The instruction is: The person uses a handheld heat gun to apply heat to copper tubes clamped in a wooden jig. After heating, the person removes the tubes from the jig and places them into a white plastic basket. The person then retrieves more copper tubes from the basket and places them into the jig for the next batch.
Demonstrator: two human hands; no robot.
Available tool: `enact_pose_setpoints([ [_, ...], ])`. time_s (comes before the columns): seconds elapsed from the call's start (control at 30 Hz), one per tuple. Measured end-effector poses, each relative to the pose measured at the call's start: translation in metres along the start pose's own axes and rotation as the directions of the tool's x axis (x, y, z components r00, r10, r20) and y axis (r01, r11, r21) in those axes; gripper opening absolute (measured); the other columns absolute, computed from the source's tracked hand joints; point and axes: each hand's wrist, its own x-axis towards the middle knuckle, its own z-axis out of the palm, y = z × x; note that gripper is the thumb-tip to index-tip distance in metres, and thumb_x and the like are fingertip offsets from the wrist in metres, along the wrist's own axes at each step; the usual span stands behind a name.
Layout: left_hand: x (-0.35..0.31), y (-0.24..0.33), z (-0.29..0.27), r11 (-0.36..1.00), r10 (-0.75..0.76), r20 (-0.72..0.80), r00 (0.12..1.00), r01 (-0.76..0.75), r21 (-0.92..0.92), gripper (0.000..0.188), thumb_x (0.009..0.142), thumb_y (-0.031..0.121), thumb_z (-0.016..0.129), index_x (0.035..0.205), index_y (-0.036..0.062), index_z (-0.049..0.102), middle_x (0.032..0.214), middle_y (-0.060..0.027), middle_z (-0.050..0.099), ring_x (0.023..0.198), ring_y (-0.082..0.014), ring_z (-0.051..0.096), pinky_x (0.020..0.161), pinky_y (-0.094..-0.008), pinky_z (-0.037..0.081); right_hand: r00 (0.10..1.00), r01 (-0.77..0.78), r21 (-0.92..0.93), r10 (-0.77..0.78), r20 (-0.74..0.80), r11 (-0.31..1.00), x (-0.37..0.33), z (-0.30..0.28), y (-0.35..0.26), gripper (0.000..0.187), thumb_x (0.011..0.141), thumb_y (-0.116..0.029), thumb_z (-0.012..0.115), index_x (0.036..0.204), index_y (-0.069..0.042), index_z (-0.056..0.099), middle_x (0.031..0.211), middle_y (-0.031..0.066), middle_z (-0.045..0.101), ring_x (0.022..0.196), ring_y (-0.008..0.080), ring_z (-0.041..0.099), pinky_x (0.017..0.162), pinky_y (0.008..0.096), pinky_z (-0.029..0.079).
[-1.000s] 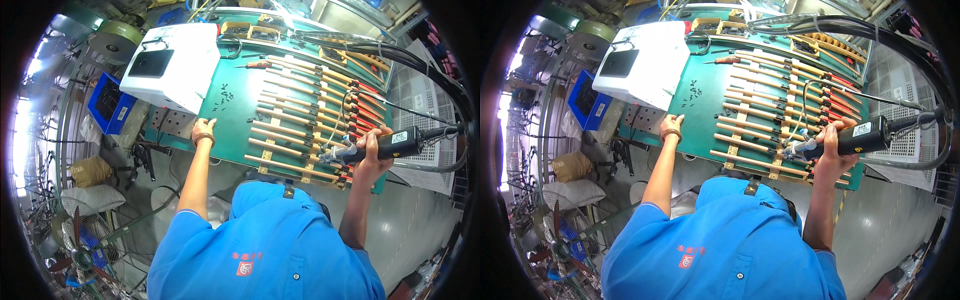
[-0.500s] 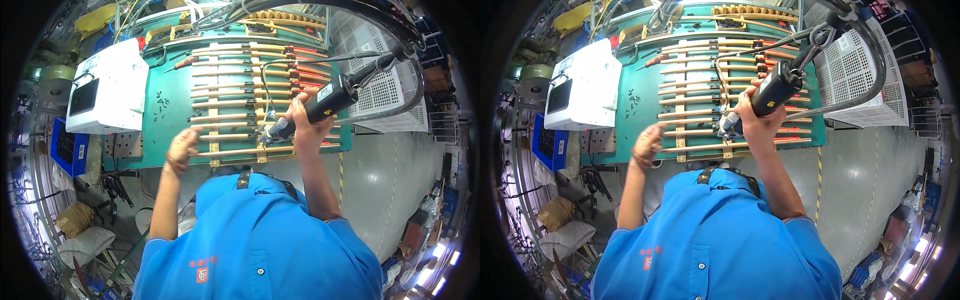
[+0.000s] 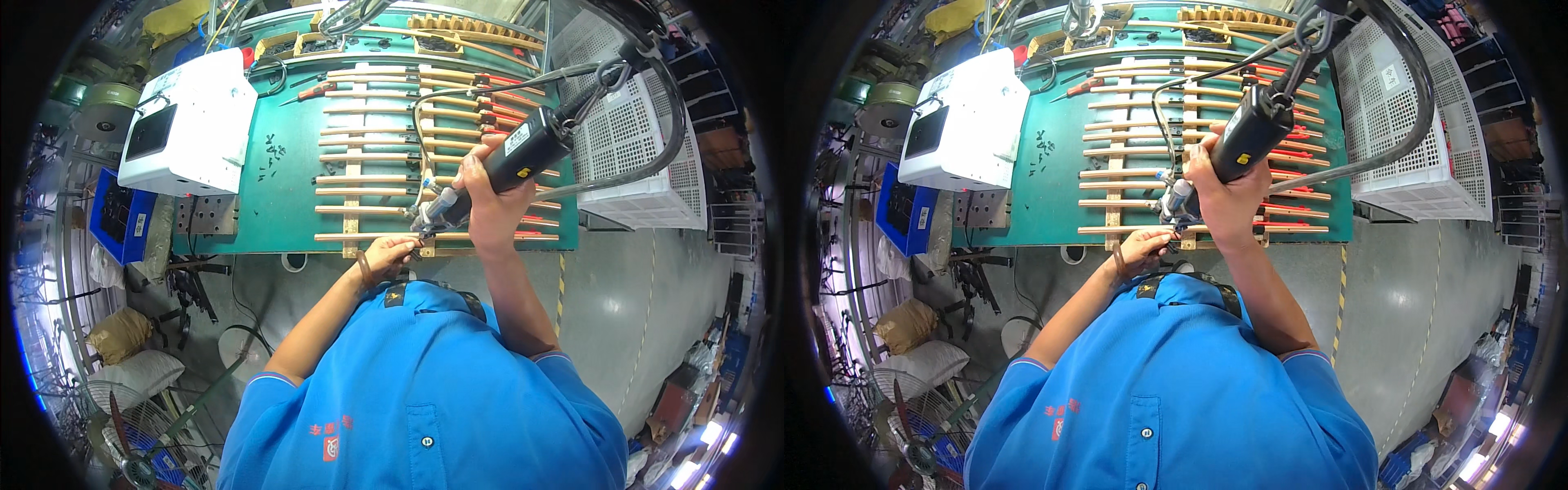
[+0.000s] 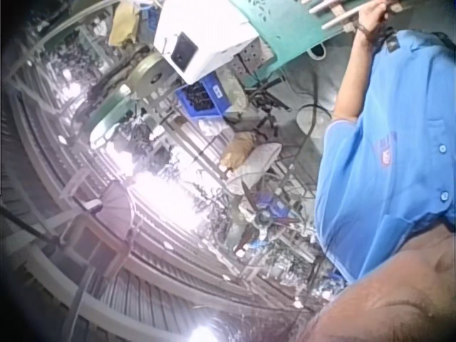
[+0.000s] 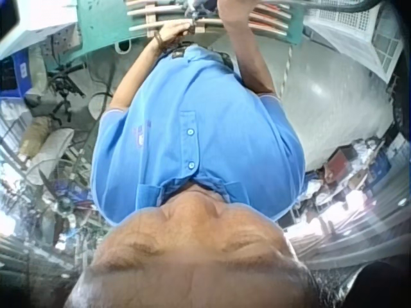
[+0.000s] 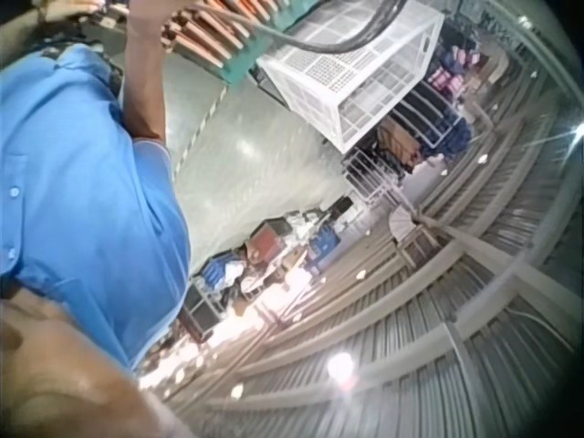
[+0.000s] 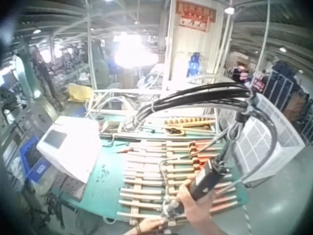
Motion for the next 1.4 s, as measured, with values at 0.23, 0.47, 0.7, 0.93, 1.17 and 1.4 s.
enact_pose_setpoints([
  [0.23,-0.008,0.001,0.016,0.994,0.104,-0.067,0.992,-0.107,-0.031,0.018,0.089,0.019,0.063,0.100,0.0056,0.063,0.075,0.0006,0.059,0.055,-0.0031,0.046,0.047,-0.0168,0.034,0.999,0.026,-0.028,-0.025,0.039,0.999,0.002,-0.001,-0.001,0.031,0.080,0.010,0.055,0.109,0.000,0.047,0.081,0.0052,0.056,0.063,0.0110,0.056,0.059,0.0251,0.049],
  [0.47,0.015,-0.017,0.007,0.956,0.291,-0.125,0.948,-0.285,0.064,0.014,0.081,0.008,0.070,0.093,0.0041,0.064,0.083,-0.0020,0.064,0.071,-0.0074,0.057,0.062,-0.0192,0.045,0.999,0.020,-0.035,-0.018,0.050,0.999,0.002,-0.003,0.001,0.031,0.079,0.010,0.055,0.107,0.000,0.047,0.081,0.0058,0.057,0.062,0.0117,0.056,0.059,0.0255,0.049],
  [0.7,0.014,-0.017,0.011,0.935,0.342,-0.107,0.934,-0.326,0.143,0.013,0.082,0.006,0.069,0.094,0.0028,0.065,0.088,-0.0021,0.065,0.078,-0.0070,0.058,0.068,-0.0194,0.047,0.999,0.026,-0.036,-0.025,0.034,0.999,0.005,-0.005,-0.001,0.031,0.078,0.010,0.056,0.107,0.000,0.048,0.081,0.0058,0.057,0.063,0.0122,0.057,0.060,0.0255,0.049],
  [0.93,0.017,-0.014,0.016,0.966,0.215,-0.081,0.973,-0.224,-0.128,0.016,0.081,0.011,0.070,0.093,0.0044,0.063,0.079,-0.0015,0.064,0.064,-0.0057,0.055,0.053,-0.0176,0.040,0.999,0.023,-0.031,-0.023,0.025,0.999,0.003,-0.004,0.001,0.032,0.078,0.011,0.056,0.107,0.000,0.048,0.081,0.0062,0.057,0.062,0.0121,0.057,0.059,0.0256,0.049],
  [1.17,0.012,-0.018,0.019,0.878,0.471,-0.185,0.863,-0.439,0.189,0.012,0.081,0.012,0.070,0.087,0.0059,0.062,0.075,0.0021,0.060,0.060,-0.0040,0.051,0.051,-0.0180,0.039,0.999,0.016,-0.003,-0.016,0.036,1.000,0.001,-0.001,0.001,0.032,0.078,0.011,0.055,0.107,0.000,0.047,0.081,0.0068,0.057,0.062,0.0123,0.056,0.059,0.0259,0.049],
  [1.4,0.006,-0.015,0.015,0.476,0.769,-0.097,0.631,-0.466,0.746,0.014,0.079,0.011,0.069,0.086,0.0029,0.061,0.072,-0.0017,0.059,0.061,-0.0100,0.054,0.055,-0.0235,0.044,0.999,0.013,0.006,-0.013,0.043,1.000,0.001,-0.001,0.000,0.031,0.079,0.011,0.055,0.107,-0.001,0.048,0.080,0.0066,0.056,0.063,0.0126,0.056,0.059,0.0260,0.049],
])
